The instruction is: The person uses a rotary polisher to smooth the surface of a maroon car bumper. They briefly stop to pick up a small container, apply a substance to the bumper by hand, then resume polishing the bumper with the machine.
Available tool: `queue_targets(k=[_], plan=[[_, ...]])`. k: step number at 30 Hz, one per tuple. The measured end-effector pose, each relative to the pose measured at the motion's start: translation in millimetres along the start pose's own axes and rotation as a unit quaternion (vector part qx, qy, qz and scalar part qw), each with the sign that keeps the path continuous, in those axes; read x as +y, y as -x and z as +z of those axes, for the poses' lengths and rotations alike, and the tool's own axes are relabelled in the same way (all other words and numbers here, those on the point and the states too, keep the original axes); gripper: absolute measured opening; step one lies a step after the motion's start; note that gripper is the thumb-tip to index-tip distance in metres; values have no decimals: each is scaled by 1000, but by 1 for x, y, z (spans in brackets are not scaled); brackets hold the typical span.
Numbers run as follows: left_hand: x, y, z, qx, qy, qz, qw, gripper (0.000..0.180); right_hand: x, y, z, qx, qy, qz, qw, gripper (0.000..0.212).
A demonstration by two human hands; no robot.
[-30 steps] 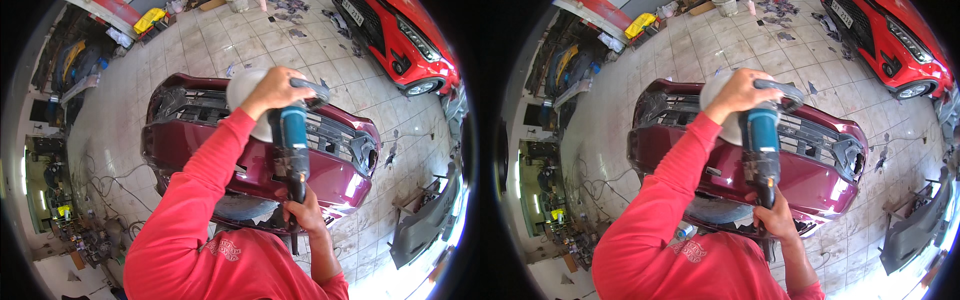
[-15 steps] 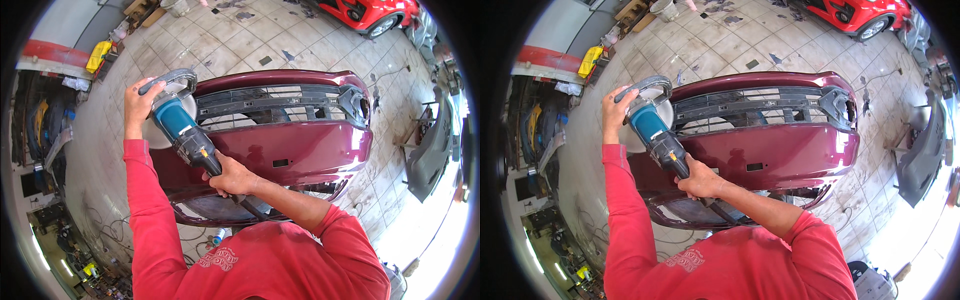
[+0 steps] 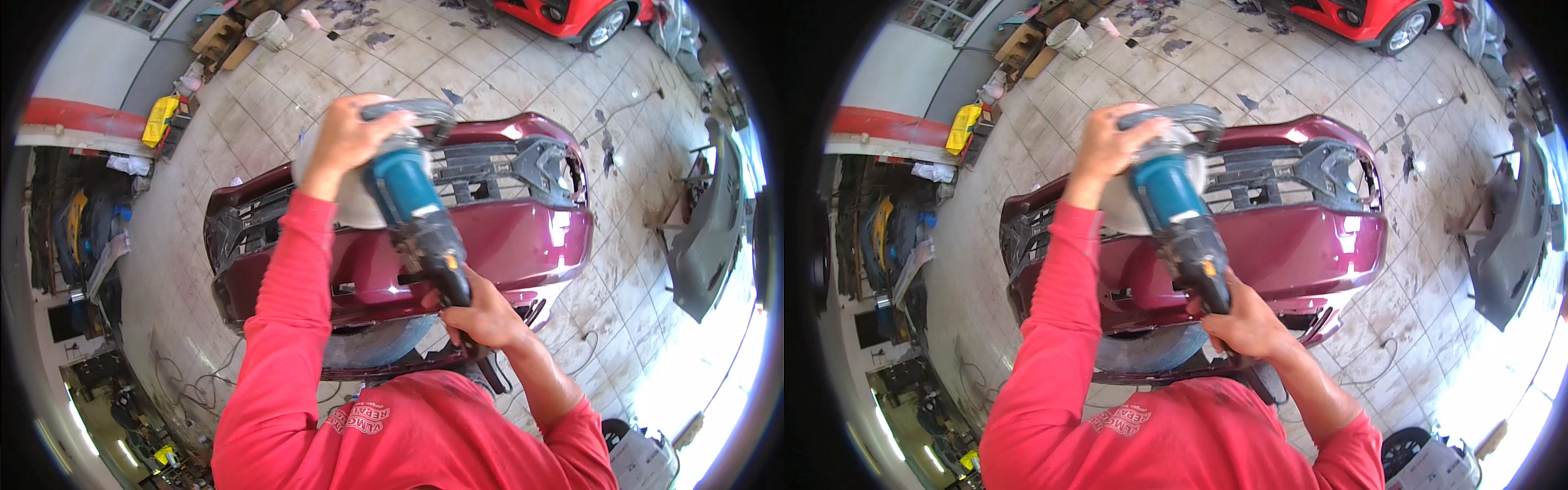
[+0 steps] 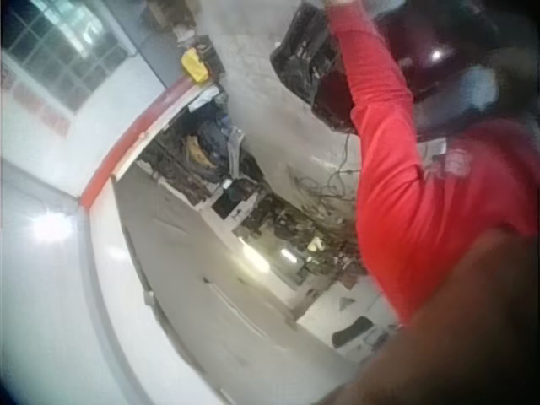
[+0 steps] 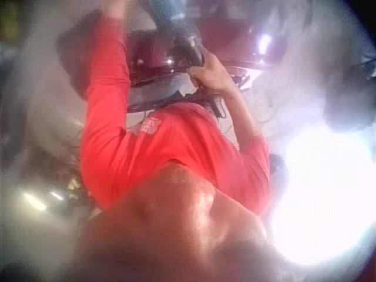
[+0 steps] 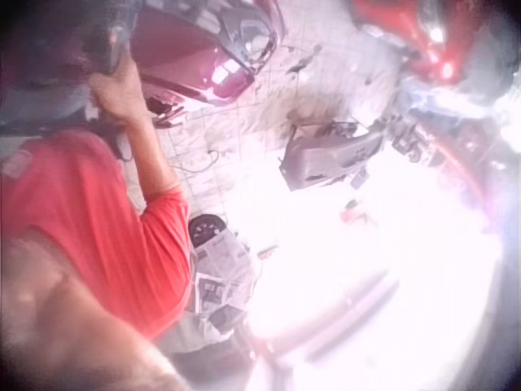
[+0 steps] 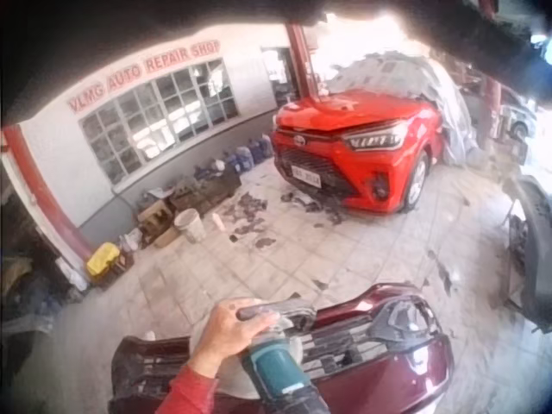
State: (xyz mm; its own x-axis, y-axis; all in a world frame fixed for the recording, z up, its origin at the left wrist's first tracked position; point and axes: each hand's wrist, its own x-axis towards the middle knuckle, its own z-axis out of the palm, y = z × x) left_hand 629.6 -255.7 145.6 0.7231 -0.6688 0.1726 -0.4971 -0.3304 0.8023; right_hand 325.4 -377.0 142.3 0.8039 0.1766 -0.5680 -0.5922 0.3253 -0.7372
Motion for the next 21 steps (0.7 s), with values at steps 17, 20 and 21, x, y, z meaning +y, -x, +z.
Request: queue_targets(k=[17,20,21], plan=[[19,-21,100,-12,70,-31,997,52,29,49,-65,58,-26,31,998,51],[8,7,48,52,40,-19,998,50,9,35,-26,40,7,27,999,49],[3,18,27,52,54,-38,996,48,3,27,-11,31,1,19,999,48]])
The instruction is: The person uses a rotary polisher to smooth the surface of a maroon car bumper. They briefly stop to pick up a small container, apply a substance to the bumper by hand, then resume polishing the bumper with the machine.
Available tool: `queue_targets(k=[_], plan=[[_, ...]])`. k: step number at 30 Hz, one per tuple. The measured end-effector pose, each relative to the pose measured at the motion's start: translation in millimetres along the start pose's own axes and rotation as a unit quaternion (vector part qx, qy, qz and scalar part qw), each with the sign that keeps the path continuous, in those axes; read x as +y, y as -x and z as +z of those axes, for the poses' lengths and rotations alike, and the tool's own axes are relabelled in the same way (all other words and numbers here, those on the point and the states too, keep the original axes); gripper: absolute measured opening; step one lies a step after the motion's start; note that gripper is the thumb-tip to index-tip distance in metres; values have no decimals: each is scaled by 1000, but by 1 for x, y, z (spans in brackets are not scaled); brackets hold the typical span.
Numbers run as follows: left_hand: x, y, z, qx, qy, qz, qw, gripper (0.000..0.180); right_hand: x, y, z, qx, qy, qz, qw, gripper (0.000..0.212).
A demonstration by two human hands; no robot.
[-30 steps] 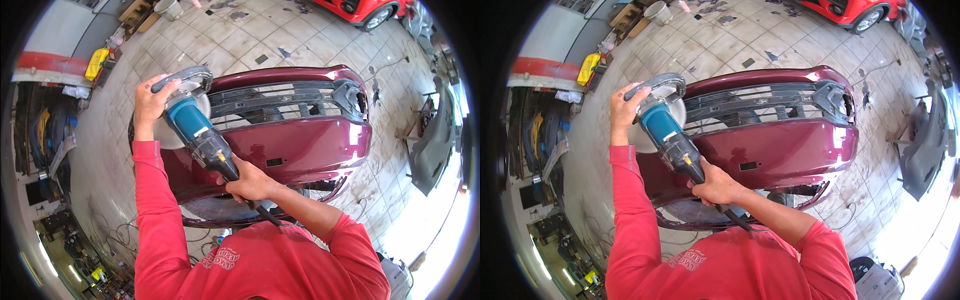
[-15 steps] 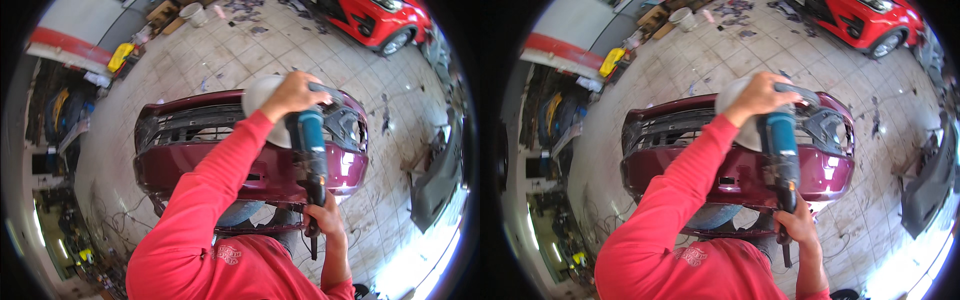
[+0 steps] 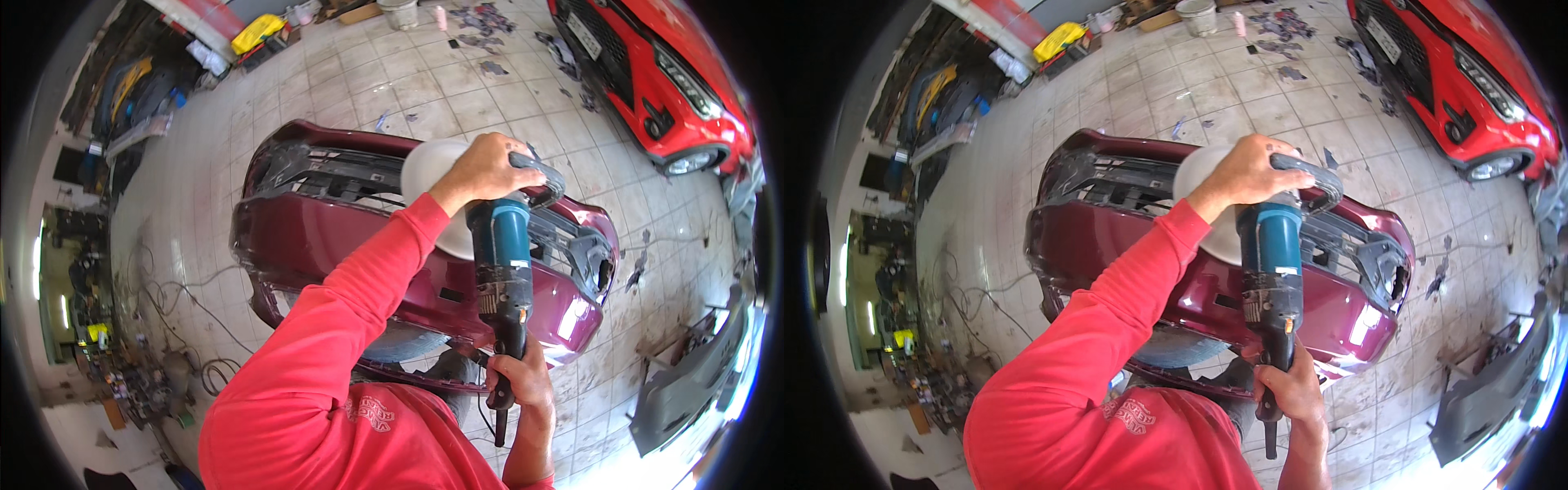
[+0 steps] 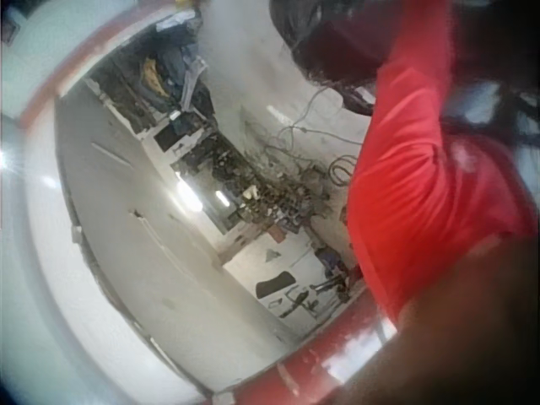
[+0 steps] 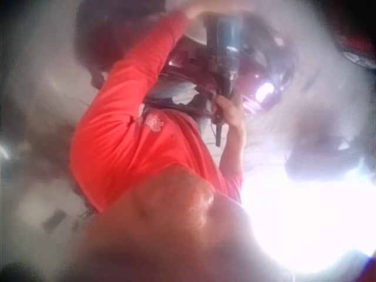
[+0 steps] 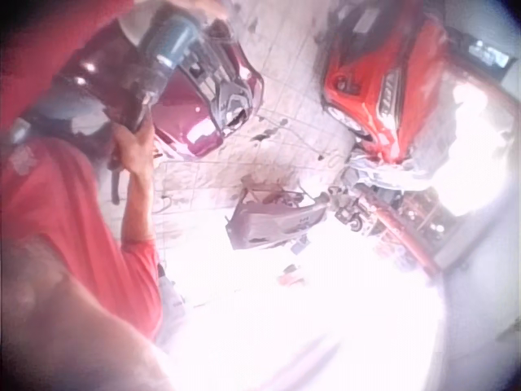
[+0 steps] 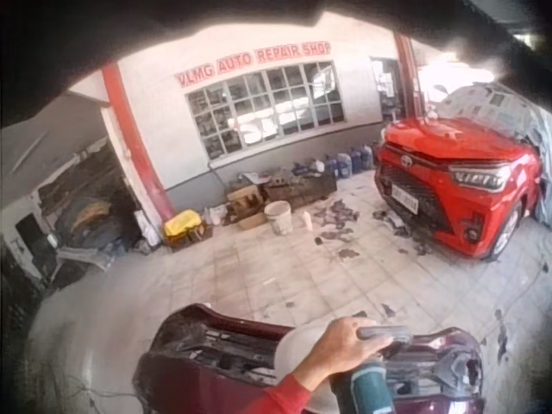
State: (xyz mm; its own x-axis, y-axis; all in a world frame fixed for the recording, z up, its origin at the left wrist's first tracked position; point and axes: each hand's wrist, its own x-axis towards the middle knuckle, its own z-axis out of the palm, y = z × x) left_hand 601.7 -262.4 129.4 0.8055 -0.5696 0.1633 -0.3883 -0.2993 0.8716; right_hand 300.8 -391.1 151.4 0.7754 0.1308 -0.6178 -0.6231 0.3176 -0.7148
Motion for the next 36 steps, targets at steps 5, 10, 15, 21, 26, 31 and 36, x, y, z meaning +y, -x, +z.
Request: queue_targets(k=[5,10,15,21,26,31,36], plan=[[-27,50,-114,95,-7,-47,994,60,-11,-46,69,-85,69,0,994,51],[-48,128,-223,158,-21,-58,985,46,-5,-82,158,-122,159,6,980,53],[-26,228,-264,233,-141,6,962,33,44,-91,228,-100,317,25,943,71],[13,286,-262,233,-134,35,963,34,103,-57,258,-37,335,-13,941,75],[45,306,-231,241,-54,63,967,36,107,5,239,21,350,-28,936,77],[104,327,-147,141,-27,91,986,37,161,86,193,90,302,-26,949,77],[141,358,-38,-17,44,121,992,41,248,162,134,168,280,22,945,78]])
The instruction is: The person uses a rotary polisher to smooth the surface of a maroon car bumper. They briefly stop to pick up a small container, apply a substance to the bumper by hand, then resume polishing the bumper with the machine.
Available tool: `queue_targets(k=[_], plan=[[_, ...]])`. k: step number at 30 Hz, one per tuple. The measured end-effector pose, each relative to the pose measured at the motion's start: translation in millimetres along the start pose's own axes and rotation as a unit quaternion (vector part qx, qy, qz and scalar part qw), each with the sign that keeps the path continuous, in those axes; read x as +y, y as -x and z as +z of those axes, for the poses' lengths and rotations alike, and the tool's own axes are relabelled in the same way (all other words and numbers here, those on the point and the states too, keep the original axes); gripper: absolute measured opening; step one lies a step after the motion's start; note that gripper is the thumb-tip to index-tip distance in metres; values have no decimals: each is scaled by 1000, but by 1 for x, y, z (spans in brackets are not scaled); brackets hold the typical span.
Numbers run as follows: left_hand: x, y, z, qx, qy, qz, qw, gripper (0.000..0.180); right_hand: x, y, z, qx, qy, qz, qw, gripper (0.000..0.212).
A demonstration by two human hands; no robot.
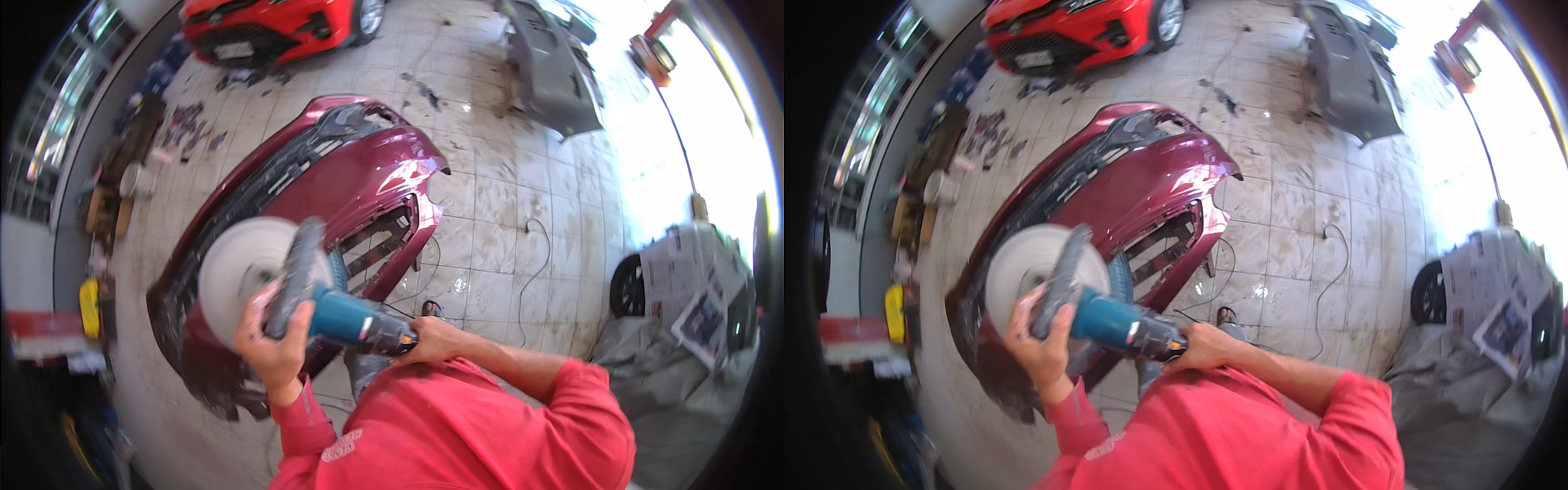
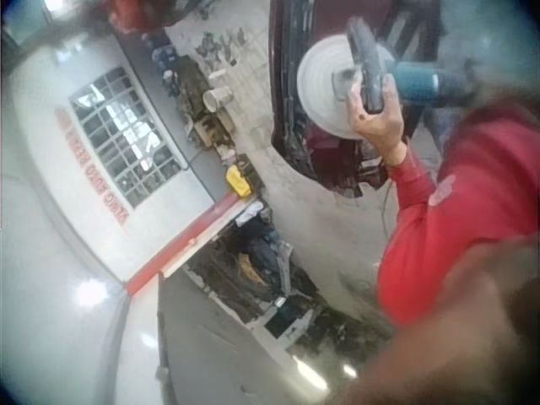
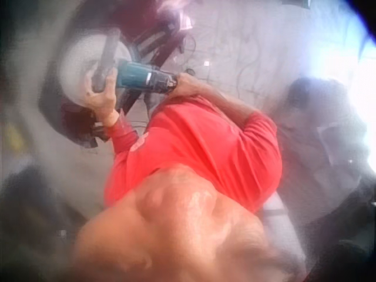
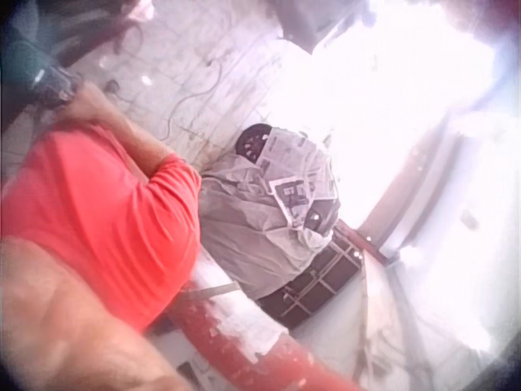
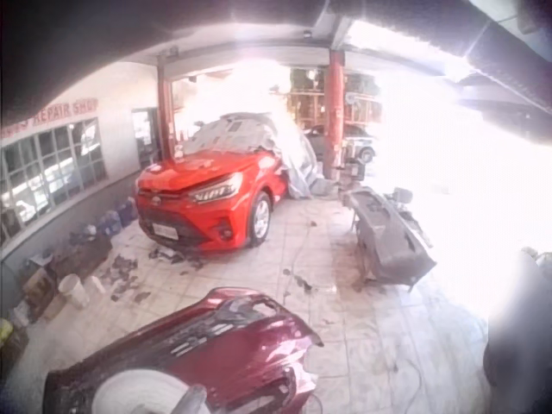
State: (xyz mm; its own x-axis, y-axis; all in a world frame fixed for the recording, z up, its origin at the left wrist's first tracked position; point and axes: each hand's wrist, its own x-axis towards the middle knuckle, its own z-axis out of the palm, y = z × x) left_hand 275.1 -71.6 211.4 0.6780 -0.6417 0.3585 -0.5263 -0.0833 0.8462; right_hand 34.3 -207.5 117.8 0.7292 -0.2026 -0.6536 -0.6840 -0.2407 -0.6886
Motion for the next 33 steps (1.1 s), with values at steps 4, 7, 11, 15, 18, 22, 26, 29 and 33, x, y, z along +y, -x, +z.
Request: queue_targets(k=[4,7,11,15,18,22,26,29,33], plan=[[50,23,69,-111,80,-81,987,49,63,58,-35,-58,-143,82,985,72],[57,54,124,-188,56,-50,979,56,139,89,-31,-31,-167,107,980,54],[87,95,162,-287,39,-134,948,64,237,126,2,-44,-367,59,927,47],[76,123,180,-222,44,-92,970,67,261,134,-2,-76,-346,95,930,48],[90,126,166,-238,55,-105,964,71,251,135,-5,-61,-264,116,955,50],[84,146,138,-225,67,-131,963,73,224,130,-5,-62,-143,128,979,52],[77,179,89,-158,68,-160,972,76,192,120,5,-71,-57,113,989,54],[60,213,40,-79,71,-190,976,75,167,101,17,-112,-13,93,989,56],[43,268,-35,47,36,-237,970,72,135,48,41,-254,-95,50,961,73]])
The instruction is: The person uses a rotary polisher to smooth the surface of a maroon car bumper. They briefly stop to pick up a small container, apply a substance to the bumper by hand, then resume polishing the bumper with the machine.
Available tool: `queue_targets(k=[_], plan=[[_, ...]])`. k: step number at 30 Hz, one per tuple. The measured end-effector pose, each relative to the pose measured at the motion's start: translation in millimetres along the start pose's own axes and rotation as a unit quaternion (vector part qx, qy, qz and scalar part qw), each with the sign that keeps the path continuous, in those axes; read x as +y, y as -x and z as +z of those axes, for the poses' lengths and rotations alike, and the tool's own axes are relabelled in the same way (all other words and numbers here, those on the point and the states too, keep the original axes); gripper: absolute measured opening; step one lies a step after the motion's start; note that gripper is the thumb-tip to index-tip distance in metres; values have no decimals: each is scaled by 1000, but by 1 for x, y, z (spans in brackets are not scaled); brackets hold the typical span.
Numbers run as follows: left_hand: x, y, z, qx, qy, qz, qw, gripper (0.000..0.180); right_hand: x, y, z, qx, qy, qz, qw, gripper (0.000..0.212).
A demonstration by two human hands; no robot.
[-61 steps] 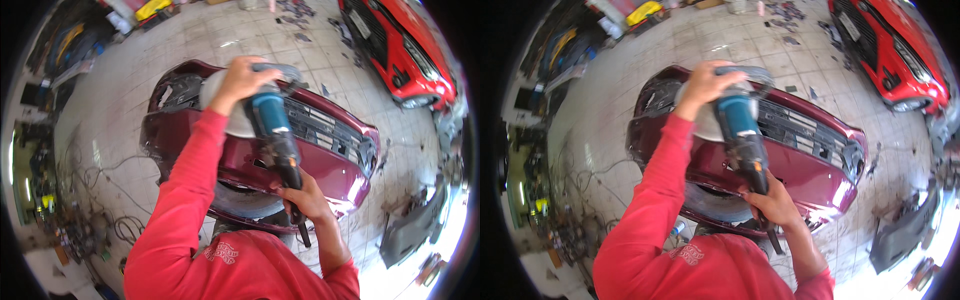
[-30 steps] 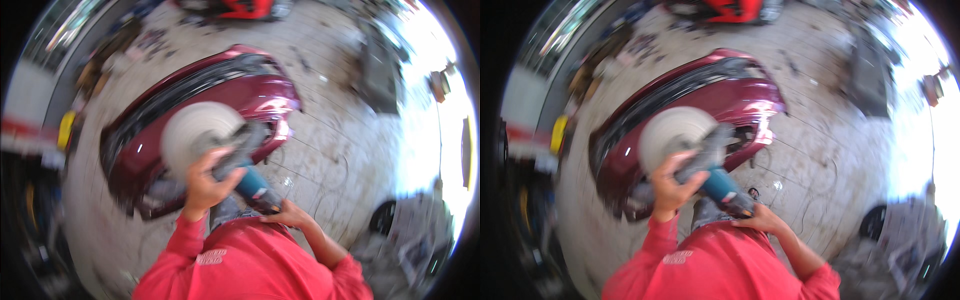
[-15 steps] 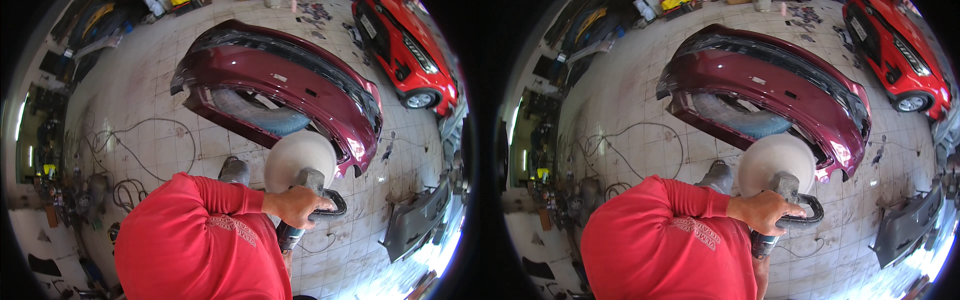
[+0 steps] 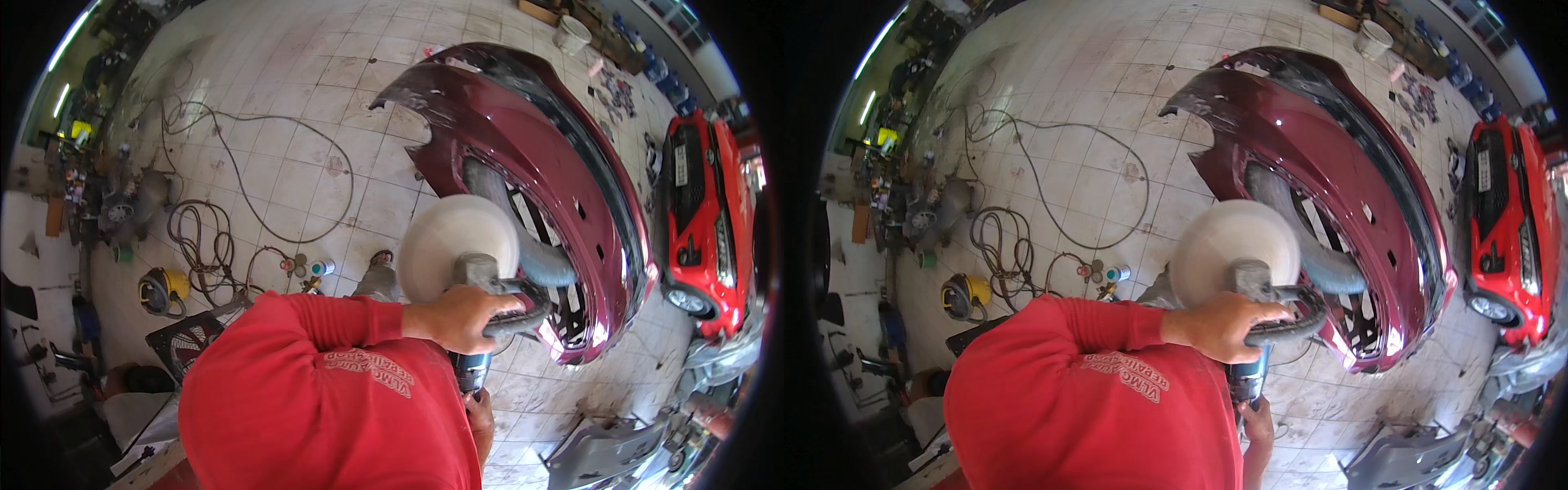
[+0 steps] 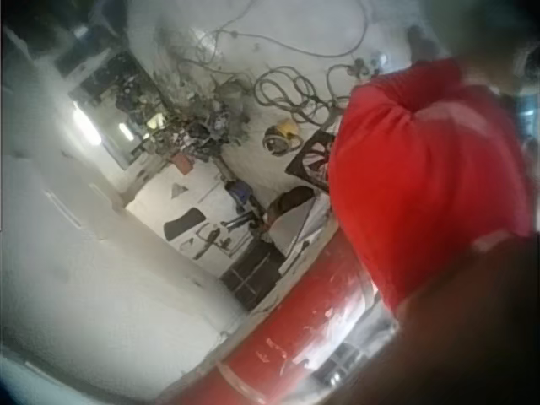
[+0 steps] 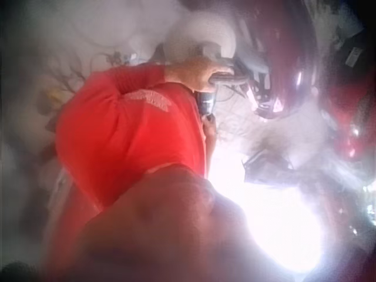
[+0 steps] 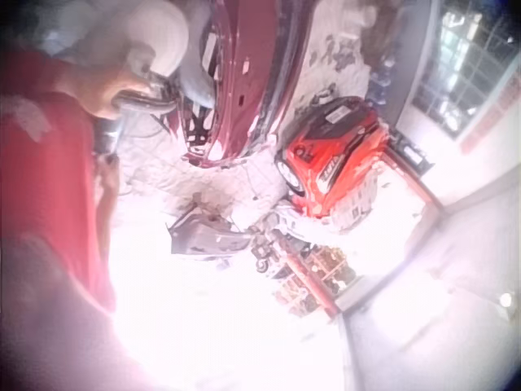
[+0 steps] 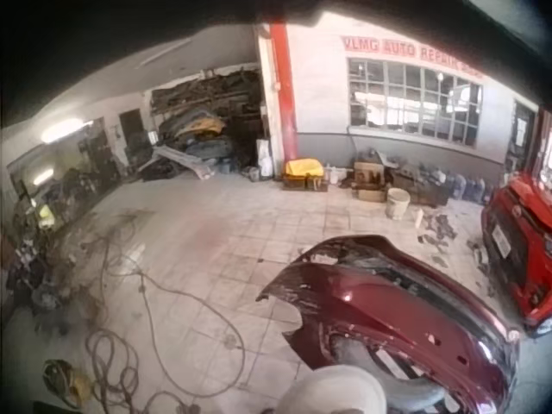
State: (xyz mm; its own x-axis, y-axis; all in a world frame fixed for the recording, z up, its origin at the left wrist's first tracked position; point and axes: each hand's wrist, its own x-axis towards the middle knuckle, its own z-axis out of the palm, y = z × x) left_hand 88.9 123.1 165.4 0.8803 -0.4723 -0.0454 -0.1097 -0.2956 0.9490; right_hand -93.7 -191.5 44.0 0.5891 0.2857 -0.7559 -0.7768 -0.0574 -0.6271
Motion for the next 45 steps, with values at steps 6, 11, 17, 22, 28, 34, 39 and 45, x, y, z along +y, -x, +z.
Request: queue_targets(k=[6,11,17,22,28,34,39,45], plan=[[-59,52,-106,183,55,-56,980,65,-96,-104,67,-137,7,66,988,102],[-87,91,-188,275,148,-47,949,66,-133,-222,107,-259,34,139,955,108],[-78,123,-276,305,88,-82,945,66,-171,-346,237,-402,14,176,898,110],[-104,141,-329,359,90,-128,920,67,-207,-405,353,-641,-134,276,703,107],[-131,119,-389,402,124,-166,892,77,-261,-443,420,-705,-193,256,633,109],[-152,103,-447,388,107,-196,894,77,-304,-496,484,-749,-200,246,581,106],[-195,113,-496,406,155,-192,880,76,-324,-534,505,-669,-152,312,658,96],[-312,162,-540,377,202,-299,853,78,-341,-593,539,-438,48,348,827,77]])
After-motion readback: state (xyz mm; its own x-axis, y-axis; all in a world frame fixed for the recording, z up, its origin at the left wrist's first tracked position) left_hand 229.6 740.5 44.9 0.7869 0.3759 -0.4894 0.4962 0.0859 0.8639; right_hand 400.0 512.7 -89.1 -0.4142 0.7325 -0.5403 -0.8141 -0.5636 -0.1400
